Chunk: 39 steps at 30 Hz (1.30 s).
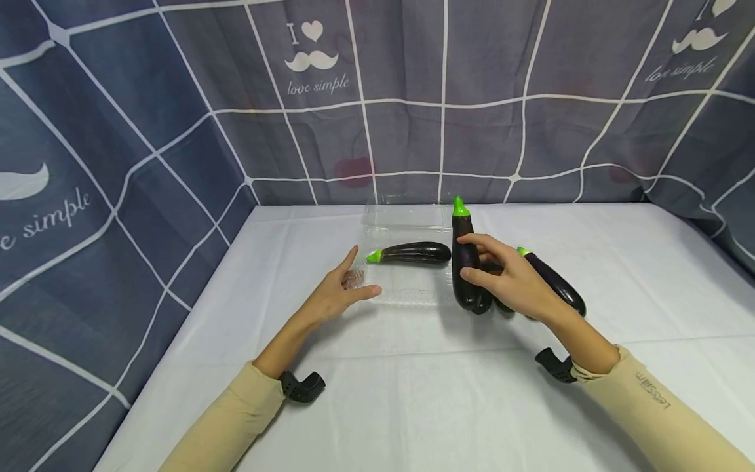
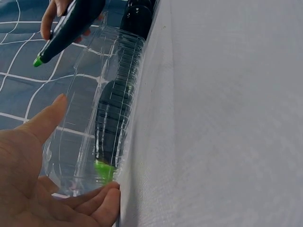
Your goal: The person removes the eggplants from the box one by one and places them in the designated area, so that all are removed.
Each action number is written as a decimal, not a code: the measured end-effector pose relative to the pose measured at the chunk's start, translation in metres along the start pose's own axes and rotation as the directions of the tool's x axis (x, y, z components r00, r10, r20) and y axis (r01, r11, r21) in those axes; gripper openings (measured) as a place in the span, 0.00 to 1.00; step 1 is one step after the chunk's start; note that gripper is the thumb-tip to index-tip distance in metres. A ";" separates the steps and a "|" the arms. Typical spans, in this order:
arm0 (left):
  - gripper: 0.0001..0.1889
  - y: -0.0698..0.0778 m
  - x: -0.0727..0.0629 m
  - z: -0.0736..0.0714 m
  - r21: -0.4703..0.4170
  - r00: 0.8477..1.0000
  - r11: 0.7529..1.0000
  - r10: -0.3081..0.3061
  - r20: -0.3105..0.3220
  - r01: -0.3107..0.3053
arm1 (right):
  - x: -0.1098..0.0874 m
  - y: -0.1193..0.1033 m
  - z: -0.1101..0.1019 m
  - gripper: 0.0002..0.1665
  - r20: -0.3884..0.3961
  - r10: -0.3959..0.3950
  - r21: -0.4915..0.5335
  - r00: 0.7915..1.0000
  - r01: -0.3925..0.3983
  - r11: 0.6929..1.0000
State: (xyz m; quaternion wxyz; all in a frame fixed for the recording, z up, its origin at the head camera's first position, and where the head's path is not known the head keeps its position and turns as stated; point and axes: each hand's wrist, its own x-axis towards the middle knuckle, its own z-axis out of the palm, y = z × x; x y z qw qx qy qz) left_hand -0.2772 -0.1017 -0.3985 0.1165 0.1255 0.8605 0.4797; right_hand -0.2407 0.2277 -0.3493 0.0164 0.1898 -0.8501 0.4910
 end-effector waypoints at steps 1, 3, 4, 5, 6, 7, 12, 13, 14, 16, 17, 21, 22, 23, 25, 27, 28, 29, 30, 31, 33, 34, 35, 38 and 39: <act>0.55 0.000 0.000 0.000 0.002 1.000 1.000 0.002 -0.001 -0.002 | -0.002 0.001 -0.002 0.30 -0.004 0.003 -0.021 1.000 -0.003 1.000; 0.55 0.000 0.000 0.000 0.003 1.000 1.000 0.002 0.000 -0.002 | -0.005 0.003 -0.006 0.29 -0.009 0.009 -0.057 1.000 -0.010 0.998; 0.55 0.001 0.001 0.000 0.002 1.000 1.000 0.001 0.000 -0.001 | -0.006 0.004 -0.008 0.29 -0.011 0.013 -0.073 1.000 -0.014 0.997; 0.55 0.001 0.001 0.000 0.002 1.000 1.000 0.002 0.001 -0.002 | -0.008 0.004 -0.011 0.29 -0.012 0.014 -0.074 1.000 -0.015 0.997; 0.55 0.001 0.001 0.000 0.002 1.000 1.000 0.001 0.002 -0.001 | -0.009 0.005 -0.013 0.29 -0.013 0.017 -0.080 1.000 -0.018 0.997; 0.55 0.001 0.001 0.000 0.001 1.000 1.000 0.000 0.002 0.000 | -0.011 0.005 -0.015 0.29 -0.015 0.017 -0.086 1.000 -0.019 0.996; 0.54 -0.001 0.000 0.000 -0.002 1.000 1.000 0.000 0.001 0.000 | -0.020 0.006 -0.025 0.29 -0.018 -0.002 -0.119 1.000 0.000 0.993; 0.54 -0.001 0.000 0.001 -0.003 1.000 1.000 -0.001 0.000 0.001 | -0.022 0.006 -0.027 0.29 -0.019 -0.005 -0.129 1.000 0.002 0.992; 0.54 -0.001 -0.001 0.001 -0.010 1.000 1.000 -0.002 0.004 0.002 | -0.024 0.007 -0.030 0.29 -0.022 -0.009 -0.142 1.000 0.006 0.990; 0.54 -0.001 -0.001 0.001 -0.020 1.000 1.000 -0.005 0.011 0.005 | -0.029 0.009 -0.037 0.29 -0.029 -0.010 -0.168 1.000 0.005 0.986; 0.54 -0.001 -0.001 0.001 -0.025 1.000 1.000 -0.005 0.015 0.005 | -0.031 0.010 -0.040 0.30 -0.034 -0.003 -0.178 0.999 -0.003 0.984; 0.54 0.000 -0.001 0.001 -0.040 1.000 0.999 0.003 0.022 -0.002 | -0.040 0.015 -0.055 0.30 -0.069 0.043 -0.196 0.997 -0.056 0.979; 0.54 0.000 -0.001 0.001 -0.041 1.000 0.999 0.003 0.022 -0.003 | -0.042 0.016 -0.059 0.30 -0.082 0.061 -0.205 0.995 -0.077 0.976; 0.54 0.000 -0.001 0.001 -0.044 1.000 0.999 0.005 0.020 -0.004 | -0.044 0.017 -0.063 0.30 -0.087 0.075 -0.208 0.993 -0.092 0.974; 0.54 0.001 -0.001 0.001 -0.043 1.000 0.999 0.004 0.018 -0.003 | -0.047 0.020 -0.071 0.31 -0.098 0.098 -0.226 0.990 -0.118 0.967; 0.54 0.001 -0.001 0.001 -0.040 1.000 0.999 0.002 0.017 -0.001 | -0.050 0.023 -0.078 0.32 -0.103 0.116 -0.242 0.988 -0.138 0.961; 0.54 0.001 -0.001 0.001 -0.037 1.000 0.999 0.001 0.016 -0.001 | -0.052 0.024 -0.082 0.32 -0.104 0.124 -0.249 0.987 -0.147 0.957; 0.54 0.001 -0.001 0.001 -0.036 1.000 0.999 0.000 0.017 0.001 | -0.053 0.026 -0.086 0.33 -0.103 0.133 -0.254 0.986 -0.156 0.955; 0.54 0.001 -0.001 0.001 -0.036 1.000 0.999 -0.001 0.018 0.002 | -0.054 0.029 -0.089 0.33 -0.107 0.147 -0.255 0.983 -0.170 0.952; 0.54 0.001 -0.002 0.001 -0.034 1.000 0.999 -0.002 0.018 0.003 | -0.055 0.031 -0.093 0.34 -0.108 0.159 -0.254 0.981 -0.181 0.950; 0.54 0.001 -0.002 0.001 -0.036 1.000 0.999 -0.006 0.017 0.006 | -0.057 0.036 -0.100 0.35 -0.108 0.180 -0.257 0.978 -0.203 0.945; 0.54 0.001 -0.002 0.001 -0.037 1.000 0.999 -0.006 0.017 0.007 | -0.058 0.039 -0.104 0.35 -0.108 0.192 -0.257 0.975 -0.214 0.942; 0.54 0.001 -0.002 0.001 -0.036 1.000 0.999 -0.008 0.017 0.009 | -0.059 0.042 -0.107 0.35 -0.107 0.198 -0.255 0.974 -0.220 0.942; 0.54 0.001 -0.002 0.001 -0.026 1.000 1.000 -0.006 0.016 0.006 | -0.062 0.053 -0.117 0.35 -0.108 0.212 -0.253 0.971 -0.233 0.939; 0.54 0.001 -0.001 0.001 -0.023 1.000 1.000 -0.005 0.016 0.005 | -0.064 0.057 -0.121 0.35 -0.106 0.216 -0.254 0.971 -0.236 0.938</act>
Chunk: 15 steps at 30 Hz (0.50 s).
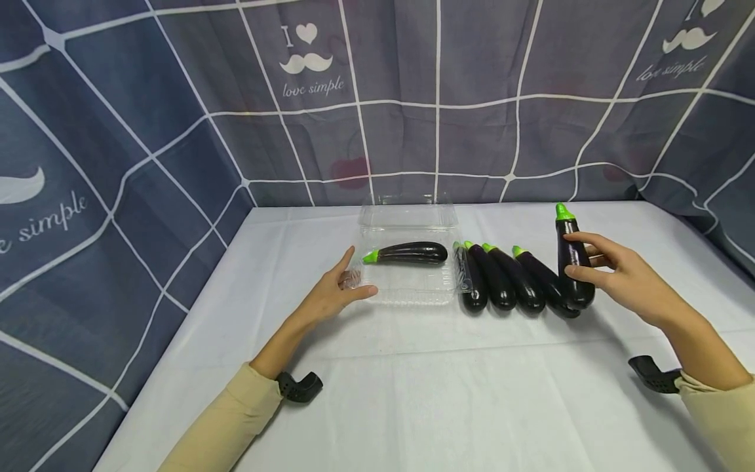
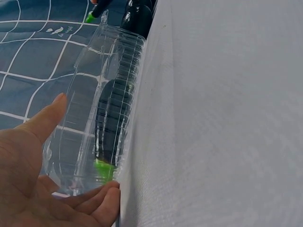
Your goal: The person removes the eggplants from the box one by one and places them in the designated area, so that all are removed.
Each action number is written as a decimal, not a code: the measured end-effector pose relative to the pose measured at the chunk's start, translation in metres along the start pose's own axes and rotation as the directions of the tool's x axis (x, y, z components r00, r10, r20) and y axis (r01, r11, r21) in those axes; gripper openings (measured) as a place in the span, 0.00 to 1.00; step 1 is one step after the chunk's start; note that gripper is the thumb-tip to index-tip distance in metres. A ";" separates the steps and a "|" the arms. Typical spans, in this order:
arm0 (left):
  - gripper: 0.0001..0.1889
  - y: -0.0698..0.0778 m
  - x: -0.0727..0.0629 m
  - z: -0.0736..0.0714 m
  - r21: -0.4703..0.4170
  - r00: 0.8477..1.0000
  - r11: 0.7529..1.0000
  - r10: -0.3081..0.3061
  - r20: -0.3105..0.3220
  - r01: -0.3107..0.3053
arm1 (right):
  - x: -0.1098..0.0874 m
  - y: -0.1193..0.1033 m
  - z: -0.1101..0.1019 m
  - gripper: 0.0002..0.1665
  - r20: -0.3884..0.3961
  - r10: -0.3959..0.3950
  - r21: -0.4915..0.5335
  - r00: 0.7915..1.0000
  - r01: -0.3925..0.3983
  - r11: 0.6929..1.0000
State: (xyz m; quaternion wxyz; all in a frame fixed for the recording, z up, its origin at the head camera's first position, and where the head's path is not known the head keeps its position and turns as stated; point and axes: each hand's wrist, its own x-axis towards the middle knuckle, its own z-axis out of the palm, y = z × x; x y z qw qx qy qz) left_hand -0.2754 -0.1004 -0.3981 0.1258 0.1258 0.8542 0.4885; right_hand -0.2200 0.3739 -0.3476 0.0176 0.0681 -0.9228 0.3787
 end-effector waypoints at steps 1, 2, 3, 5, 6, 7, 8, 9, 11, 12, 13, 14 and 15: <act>0.54 0.000 0.000 0.000 0.003 1.000 1.000 0.001 0.000 -0.001 | 0.000 0.004 -0.002 0.35 0.005 0.003 -0.002 1.000 -0.003 1.000; 0.54 0.000 0.000 0.000 0.005 1.000 1.000 0.003 0.001 -0.003 | 0.000 0.009 -0.004 0.34 0.013 0.005 -0.004 1.000 -0.005 1.000; 0.54 0.000 0.000 0.000 0.004 1.000 1.000 0.004 0.003 -0.005 | -0.001 0.013 -0.006 0.34 0.023 0.007 -0.011 1.000 -0.007 1.000; 0.54 0.000 0.001 0.000 0.000 1.000 1.000 0.005 0.005 -0.005 | -0.002 0.020 -0.009 0.34 0.044 0.012 -0.032 0.999 -0.011 0.999; 0.54 0.000 0.001 0.000 -0.003 1.000 1.000 0.005 0.006 -0.005 | -0.003 0.022 -0.010 0.33 0.054 0.010 -0.043 0.999 -0.007 0.999; 0.54 0.000 0.001 0.000 -0.007 1.000 1.000 0.004 0.008 -0.004 | -0.003 0.025 -0.011 0.33 0.062 0.006 -0.048 0.998 -0.003 0.999; 0.54 0.000 0.001 0.000 -0.009 1.000 1.000 0.003 0.007 -0.003 | -0.004 0.027 -0.012 0.33 0.070 0.004 -0.053 0.998 0.000 0.999; 0.54 0.000 0.001 0.000 -0.012 1.000 1.000 0.002 0.006 -0.002 | -0.004 0.029 -0.012 0.33 0.074 0.000 -0.058 0.997 0.005 0.998; 0.54 0.000 0.001 0.000 -0.014 1.000 1.000 0.001 0.004 -0.001 | -0.004 0.032 -0.013 0.33 0.082 -0.006 -0.063 0.997 0.011 0.998; 0.54 0.000 0.000 0.000 -0.016 1.000 1.000 0.001 0.005 -0.001 | -0.004 0.033 -0.013 0.33 0.089 -0.012 -0.063 0.996 0.018 0.998; 0.54 0.000 0.000 0.000 -0.017 1.000 1.000 0.001 0.005 -0.001 | -0.003 0.034 -0.013 0.33 0.095 -0.013 -0.064 0.995 0.019 0.998; 0.54 0.000 0.000 0.000 -0.017 1.000 1.000 0.001 0.004 -0.001 | -0.003 0.034 -0.013 0.33 0.101 -0.011 -0.067 0.995 0.017 0.998; 0.54 0.000 0.000 0.000 -0.020 1.000 1.000 0.002 0.007 -0.002 | -0.003 0.035 -0.013 0.33 0.106 -0.009 -0.069 0.994 0.017 0.997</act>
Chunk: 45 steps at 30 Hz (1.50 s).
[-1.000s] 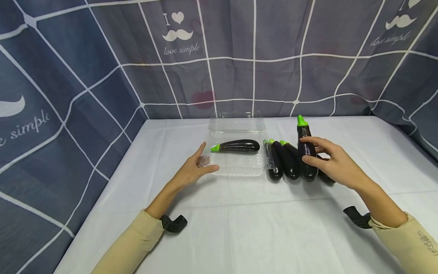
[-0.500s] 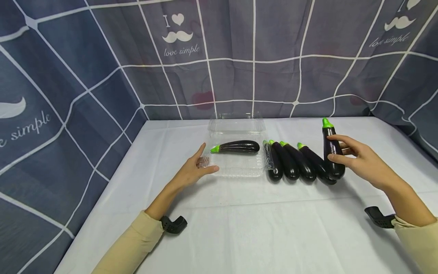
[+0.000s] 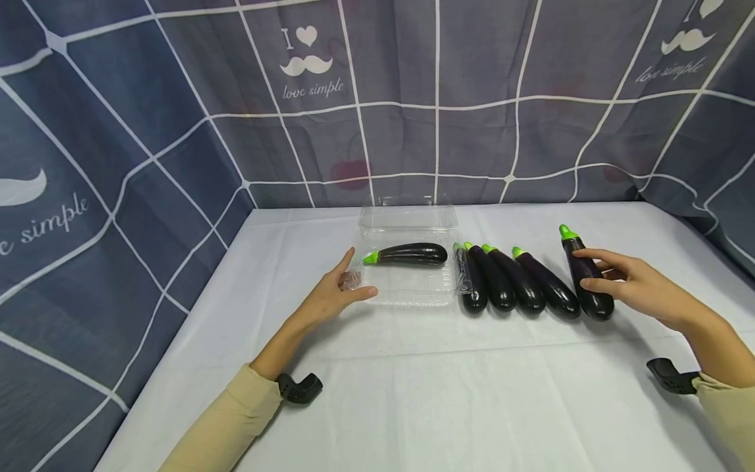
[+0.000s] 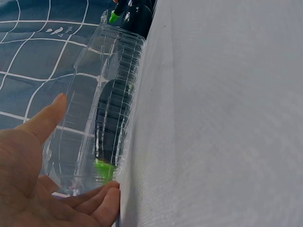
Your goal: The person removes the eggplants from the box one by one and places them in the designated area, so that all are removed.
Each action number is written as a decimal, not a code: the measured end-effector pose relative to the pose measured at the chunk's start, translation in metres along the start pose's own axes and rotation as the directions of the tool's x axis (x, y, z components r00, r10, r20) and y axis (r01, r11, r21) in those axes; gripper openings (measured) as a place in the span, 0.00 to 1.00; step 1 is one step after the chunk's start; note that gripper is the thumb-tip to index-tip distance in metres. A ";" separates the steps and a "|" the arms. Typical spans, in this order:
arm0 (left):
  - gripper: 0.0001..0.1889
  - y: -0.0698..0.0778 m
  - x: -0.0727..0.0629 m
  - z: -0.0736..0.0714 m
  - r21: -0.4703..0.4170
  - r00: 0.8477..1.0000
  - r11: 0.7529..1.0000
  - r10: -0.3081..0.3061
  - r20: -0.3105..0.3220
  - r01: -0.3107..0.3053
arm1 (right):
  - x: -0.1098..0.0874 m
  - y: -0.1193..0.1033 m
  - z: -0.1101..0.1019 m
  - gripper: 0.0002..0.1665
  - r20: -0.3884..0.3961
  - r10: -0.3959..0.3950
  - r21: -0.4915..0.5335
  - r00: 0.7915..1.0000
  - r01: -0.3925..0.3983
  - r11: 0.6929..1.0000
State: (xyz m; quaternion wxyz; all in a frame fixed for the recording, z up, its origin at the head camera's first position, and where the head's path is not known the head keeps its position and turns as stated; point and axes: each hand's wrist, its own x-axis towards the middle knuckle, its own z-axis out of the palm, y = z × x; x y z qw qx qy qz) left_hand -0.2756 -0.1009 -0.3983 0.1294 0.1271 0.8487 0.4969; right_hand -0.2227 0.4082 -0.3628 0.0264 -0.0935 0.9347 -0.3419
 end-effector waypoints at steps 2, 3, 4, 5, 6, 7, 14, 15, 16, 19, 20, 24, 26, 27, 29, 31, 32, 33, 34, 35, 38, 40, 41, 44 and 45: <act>0.54 -0.001 0.000 0.000 -0.003 1.000 1.000 0.002 0.001 -0.002 | 0.001 0.001 0.000 0.34 0.012 0.005 -0.001 1.000 -0.005 1.000; 0.54 -0.001 0.000 0.000 -0.005 1.000 1.000 0.002 0.003 -0.002 | 0.001 0.002 0.000 0.34 0.016 0.008 0.002 1.000 -0.008 1.000; 0.54 -0.002 0.000 0.000 -0.005 1.000 1.000 0.003 0.002 -0.003 | 0.002 0.003 0.001 0.34 0.017 0.010 0.009 1.000 -0.010 1.000; 0.54 -0.002 0.000 0.000 -0.008 1.000 1.000 0.005 0.003 -0.005 | 0.002 0.004 0.001 0.34 0.018 0.012 0.015 1.000 -0.012 1.000; 0.53 -0.002 0.001 0.000 -0.009 1.000 1.000 0.007 0.004 -0.007 | 0.002 0.005 0.001 0.34 0.018 0.010 0.020 1.000 -0.010 1.000; 0.53 -0.003 0.001 0.000 -0.008 1.000 1.000 0.008 0.004 -0.008 | 0.002 0.006 0.001 0.34 0.018 0.009 0.026 1.000 -0.009 1.000; 0.53 -0.004 0.001 -0.001 -0.004 1.000 1.000 0.010 0.007 -0.010 | 0.005 0.014 0.008 0.34 0.033 0.004 0.034 0.999 -0.005 0.999; 0.53 0.002 -0.002 -0.001 -0.006 1.000 1.000 0.004 0.009 -0.004 | 0.005 0.014 0.008 0.34 0.040 0.007 0.033 0.999 -0.008 0.999; 0.52 0.008 -0.005 -0.002 -0.010 1.000 1.000 -0.002 0.012 0.002 | 0.006 0.015 0.009 0.34 0.044 0.009 0.035 0.999 -0.010 0.999; 0.51 0.026 -0.016 -0.003 -0.029 1.000 0.999 -0.014 0.025 0.015 | 0.005 0.016 0.010 0.35 0.057 0.018 0.030 0.998 -0.020 0.999; 0.50 0.032 -0.019 -0.004 -0.032 0.999 0.999 -0.016 0.030 0.017 | 0.005 0.017 0.011 0.35 0.061 0.023 0.025 0.998 -0.024 0.999; 0.50 0.038 -0.022 -0.004 -0.032 0.999 0.999 -0.004 0.046 0.005 | 0.003 0.019 0.013 0.36 0.067 0.044 0.008 0.997 -0.045 0.999; 0.50 0.037 -0.022 -0.004 -0.030 0.999 1.000 0.002 0.048 0.000 | 0.004 0.019 0.013 0.36 0.063 0.048 0.005 0.997 -0.048 0.999; 0.50 0.037 -0.022 -0.004 -0.027 0.999 1.000 0.001 0.047 0.000 | 0.004 0.019 0.014 0.36 0.061 0.048 0.004 0.997 -0.048 0.999; 0.50 0.037 -0.022 -0.004 -0.026 0.999 1.000 -0.001 0.046 0.002 | 0.004 0.019 0.014 0.36 0.055 0.042 0.007 0.998 -0.042 0.999; 0.50 0.037 -0.021 -0.004 -0.021 0.999 1.000 -0.007 0.044 0.008 | 0.004 0.018 0.014 0.35 0.047 0.033 0.010 0.998 -0.033 0.999; 0.50 0.036 -0.021 -0.004 -0.018 0.999 1.000 -0.009 0.044 0.010 | 0.004 0.018 0.014 0.35 0.046 0.031 0.012 0.998 -0.031 0.999; 0.50 0.036 -0.020 -0.004 -0.017 0.999 1.000 -0.010 0.044 0.010 | 0.004 0.018 0.014 0.35 0.045 0.029 0.013 0.999 -0.030 0.999; 0.50 0.033 -0.018 -0.004 -0.017 0.999 1.000 -0.011 0.043 0.011 | 0.003 0.018 0.014 0.35 0.045 0.029 0.014 0.999 -0.030 0.999; 0.50 0.029 -0.016 -0.004 -0.016 0.999 1.000 -0.013 0.042 0.014 | 0.003 0.019 0.014 0.36 0.045 0.030 0.014 0.999 -0.031 0.999; 0.51 0.016 -0.008 -0.003 -0.019 0.999 1.000 -0.013 0.034 0.014 | 0.003 0.019 0.014 0.36 0.050 0.034 0.012 0.998 -0.034 0.999; 0.52 0.006 -0.002 -0.001 -0.021 1.000 1.000 -0.012 0.028 0.013 | 0.004 0.019 0.015 0.37 0.050 0.034 0.010 0.998 -0.035 0.999; 0.52 0.003 -0.001 -0.001 -0.021 1.000 1.000 -0.009 0.024 0.010 | 0.004 0.018 0.015 0.37 0.048 0.033 0.012 0.998 -0.034 0.999; 0.52 -0.001 0.000 0.000 -0.020 1.000 1.000 0.002 0.015 -0.002 | 0.004 0.018 0.016 0.37 0.036 0.028 0.014 0.999 -0.029 0.999; 0.53 -0.002 0.000 0.000 -0.018 1.000 1.000 0.005 0.012 -0.005 | 0.004 0.018 0.016 0.37 0.033 0.027 0.015 0.999 -0.028 1.000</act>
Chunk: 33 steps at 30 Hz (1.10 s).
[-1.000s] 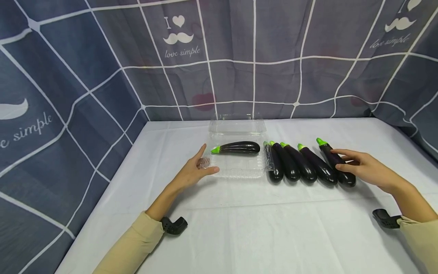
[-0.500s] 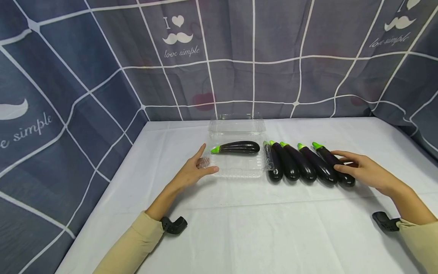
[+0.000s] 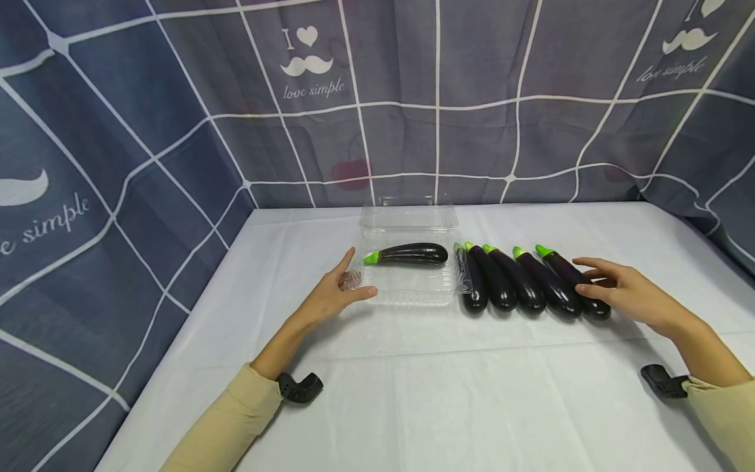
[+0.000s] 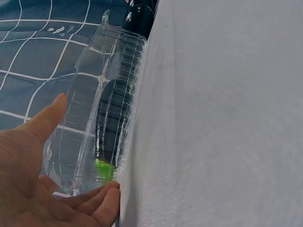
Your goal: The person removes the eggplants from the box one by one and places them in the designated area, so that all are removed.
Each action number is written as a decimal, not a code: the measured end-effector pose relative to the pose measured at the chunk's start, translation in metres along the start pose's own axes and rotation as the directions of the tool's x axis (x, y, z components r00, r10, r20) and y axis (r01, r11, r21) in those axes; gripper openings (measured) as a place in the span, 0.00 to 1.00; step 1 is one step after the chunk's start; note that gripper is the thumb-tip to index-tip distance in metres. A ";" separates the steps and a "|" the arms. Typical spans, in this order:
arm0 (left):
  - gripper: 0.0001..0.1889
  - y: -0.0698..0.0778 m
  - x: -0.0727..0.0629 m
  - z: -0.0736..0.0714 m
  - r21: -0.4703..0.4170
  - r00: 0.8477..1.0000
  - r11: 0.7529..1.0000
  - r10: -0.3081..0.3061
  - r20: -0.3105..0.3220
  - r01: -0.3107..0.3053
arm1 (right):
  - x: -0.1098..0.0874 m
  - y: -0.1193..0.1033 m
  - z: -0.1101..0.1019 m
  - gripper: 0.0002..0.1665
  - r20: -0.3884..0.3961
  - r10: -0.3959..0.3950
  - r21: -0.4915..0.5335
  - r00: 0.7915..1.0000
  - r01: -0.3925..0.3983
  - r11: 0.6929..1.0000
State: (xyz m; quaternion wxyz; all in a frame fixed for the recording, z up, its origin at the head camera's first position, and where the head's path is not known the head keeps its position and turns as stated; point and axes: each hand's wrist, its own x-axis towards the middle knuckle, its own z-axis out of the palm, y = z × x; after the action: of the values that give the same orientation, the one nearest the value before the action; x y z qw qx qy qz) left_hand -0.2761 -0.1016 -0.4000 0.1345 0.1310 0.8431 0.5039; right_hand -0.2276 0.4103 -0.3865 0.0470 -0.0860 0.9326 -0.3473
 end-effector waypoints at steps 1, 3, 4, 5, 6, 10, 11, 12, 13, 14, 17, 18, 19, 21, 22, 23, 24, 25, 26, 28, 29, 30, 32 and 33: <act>0.53 0.000 0.000 0.000 0.001 1.000 1.000 0.004 -0.003 -0.004 | 0.000 0.000 0.000 0.37 -0.005 -0.005 0.003 1.000 0.005 1.000; 0.53 0.000 0.000 0.000 0.006 1.000 1.000 0.011 -0.007 -0.011 | 0.000 -0.001 0.000 0.35 -0.007 -0.010 0.004 1.000 0.010 1.000; 0.54 0.000 0.000 -0.001 0.010 1.000 1.000 0.012 -0.008 -0.012 | 0.000 -0.001 0.000 0.35 -0.007 -0.012 0.005 1.000 0.012 1.000; 0.54 -0.001 0.000 -0.001 0.012 1.000 1.000 0.012 -0.009 -0.012 | -0.001 -0.002 0.000 0.34 -0.005 -0.013 0.004 1.000 0.013 1.000; 0.54 -0.001 0.000 -0.001 0.013 1.000 1.000 0.012 -0.010 -0.012 | -0.001 -0.002 0.000 0.34 -0.005 -0.014 0.003 1.000 0.014 1.000; 0.54 -0.001 0.000 0.000 0.014 1.000 1.000 0.010 -0.010 -0.010 | -0.001 -0.002 0.000 0.33 -0.003 -0.010 -0.010 1.000 0.010 1.000; 0.54 0.000 -0.001 0.000 0.012 1.000 1.000 0.009 -0.010 -0.009 | -0.001 -0.002 0.000 0.33 -0.003 -0.009 -0.013 1.000 0.009 1.000; 0.54 0.000 -0.001 0.000 0.009 1.000 1.000 0.008 -0.010 -0.008 | -0.001 -0.002 0.000 0.34 -0.003 -0.008 -0.013 1.000 0.008 1.000; 0.54 0.000 -0.001 0.000 0.008 1.000 1.000 0.007 -0.010 -0.007 | -0.001 -0.002 0.000 0.34 -0.001 -0.006 -0.014 1.000 0.006 1.000; 0.54 0.000 -0.001 0.000 0.005 1.000 1.000 0.007 -0.010 -0.007 | -0.001 -0.002 0.000 0.34 -0.001 -0.005 -0.016 1.000 0.005 1.000; 0.54 0.001 -0.002 0.000 0.005 1.000 1.000 0.012 -0.007 -0.012 | -0.001 -0.003 0.000 0.34 0.002 -0.002 -0.018 1.000 0.002 1.000; 0.54 0.001 -0.002 -0.001 0.007 1.000 1.000 0.014 -0.007 -0.014 | -0.001 -0.003 0.000 0.34 0.005 -0.001 -0.020 1.000 0.001 1.000; 0.54 0.001 -0.002 -0.001 0.010 1.000 1.000 0.015 -0.006 -0.015 | -0.001 -0.003 -0.001 0.34 0.008 0.000 -0.021 1.000 0.000 1.000; 0.54 0.001 -0.003 -0.001 0.016 1.000 1.000 0.018 -0.006 -0.018 | -0.002 -0.004 -0.001 0.33 0.014 0.001 -0.021 1.000 0.000 1.000; 0.55 0.001 -0.003 -0.001 0.018 1.000 1.000 0.017 -0.005 -0.017 | -0.002 -0.004 -0.001 0.33 0.016 0.000 -0.021 1.000 0.000 1.000; 0.55 0.001 -0.002 -0.001 0.019 1.000 1.000 0.016 -0.005 -0.016 | -0.002 -0.005 0.000 0.33 0.018 0.000 -0.021 1.000 0.000 1.000; 0.55 0.002 -0.002 -0.001 0.024 1.000 1.000 0.015 -0.006 -0.014 | -0.002 -0.005 0.000 0.33 0.019 -0.001 -0.019 1.000 0.001 1.000; 0.55 0.002 -0.002 -0.001 0.027 1.000 1.000 0.014 -0.007 -0.014 | -0.002 -0.005 0.000 0.33 0.019 -0.001 -0.018 1.000 0.002 1.000; 0.55 0.002 -0.002 -0.001 0.030 1.000 0.999 0.013 -0.007 -0.013 | -0.002 -0.005 0.000 0.33 0.019 -0.002 -0.018 1.000 0.002 1.000; 0.55 0.002 -0.001 -0.001 0.033 1.000 0.999 0.011 -0.009 -0.011 | -0.002 -0.006 0.001 0.33 0.018 -0.002 -0.018 1.000 0.003 1.000; 0.55 0.002 -0.001 -0.001 0.035 1.000 0.999 0.010 -0.010 -0.010 | -0.001 -0.006 0.001 0.33 0.019 -0.001 -0.018 1.000 0.002 1.000; 0.55 0.001 0.000 -0.001 0.037 1.000 0.999 0.010 -0.012 -0.010 | -0.001 -0.006 0.001 0.33 0.020 0.000 -0.017 1.000 0.000 1.000; 0.55 0.001 0.000 -0.001 0.027 1.000 1.000 0.007 -0.011 -0.007 | -0.001 -0.006 0.001 0.33 0.022 0.003 -0.014 1.000 -0.003 1.000; 0.55 0.000 0.000 -0.001 0.022 1.000 1.000 0.007 -0.011 -0.006 | 0.000 -0.006 0.002 0.33 0.024 0.005 -0.014 1.000 -0.005 1.000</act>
State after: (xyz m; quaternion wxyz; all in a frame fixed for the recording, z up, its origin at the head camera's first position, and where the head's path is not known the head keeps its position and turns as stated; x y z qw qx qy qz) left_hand -0.2760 -0.1023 -0.3992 0.1267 0.1323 0.8489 0.4959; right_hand -0.2264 0.4046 -0.3834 0.0585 -0.0882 0.9345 -0.3398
